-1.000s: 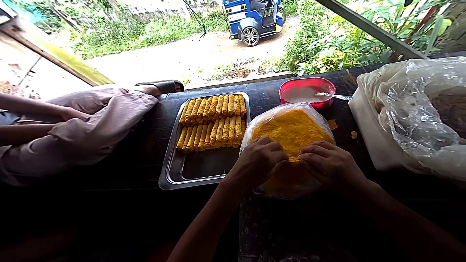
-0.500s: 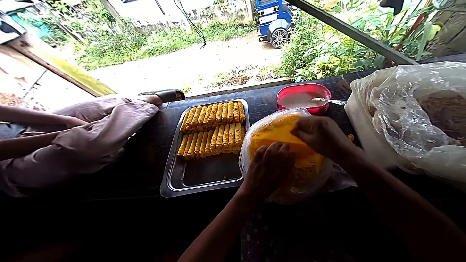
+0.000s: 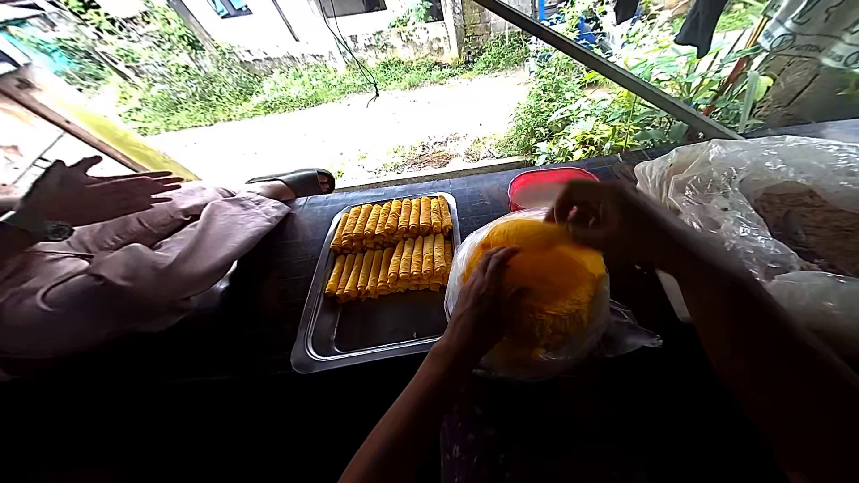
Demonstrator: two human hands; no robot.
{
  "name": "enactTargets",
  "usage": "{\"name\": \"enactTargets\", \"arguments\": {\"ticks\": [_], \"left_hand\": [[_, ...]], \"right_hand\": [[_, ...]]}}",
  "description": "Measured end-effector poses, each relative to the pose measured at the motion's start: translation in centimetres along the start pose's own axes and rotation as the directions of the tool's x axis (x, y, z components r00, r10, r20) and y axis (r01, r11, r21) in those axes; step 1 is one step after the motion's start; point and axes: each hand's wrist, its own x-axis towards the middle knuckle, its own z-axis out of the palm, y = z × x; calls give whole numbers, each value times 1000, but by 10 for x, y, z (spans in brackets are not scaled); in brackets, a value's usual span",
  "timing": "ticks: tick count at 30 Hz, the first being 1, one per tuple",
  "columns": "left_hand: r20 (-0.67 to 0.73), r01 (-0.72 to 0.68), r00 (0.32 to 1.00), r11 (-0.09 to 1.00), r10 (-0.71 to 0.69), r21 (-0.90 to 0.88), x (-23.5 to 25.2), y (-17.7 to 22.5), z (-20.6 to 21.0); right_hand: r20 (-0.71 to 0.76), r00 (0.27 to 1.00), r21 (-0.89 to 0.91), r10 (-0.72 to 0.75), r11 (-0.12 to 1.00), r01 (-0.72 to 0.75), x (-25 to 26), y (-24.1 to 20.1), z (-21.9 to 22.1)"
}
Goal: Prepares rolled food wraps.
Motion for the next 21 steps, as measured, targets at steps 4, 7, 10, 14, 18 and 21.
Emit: {"name": "enactTargets", "arguments": {"ticks": [4, 7, 10, 14, 18, 21], "left_hand": [[-196, -7, 980, 995, 27, 102, 1, 0, 9], [-268, -13, 960, 963, 88, 268, 13, 8, 15], [-256, -38, 958, 945, 126, 326, 33, -2, 3], [-192, -112, 968, 964, 160, 240, 41, -20, -30], [142, -249, 962, 962, 233, 111, 29, -40, -57], [267, -250, 940, 961, 212, 118, 30, -43, -66]], "right_hand": [[15, 1000, -43, -3, 999, 3, -31, 8, 27], [-26, 999, -42, -23, 999, 21, -24, 5, 31], [-87, 995, -77, -49, 996, 43, -9, 3, 22], [-97, 995, -90, -33, 996, 24, -8, 6, 16], [204, 975, 20, -92, 996, 90, -28, 19, 44], [231, 968, 40, -102, 995, 95, -27, 19, 60]]}}
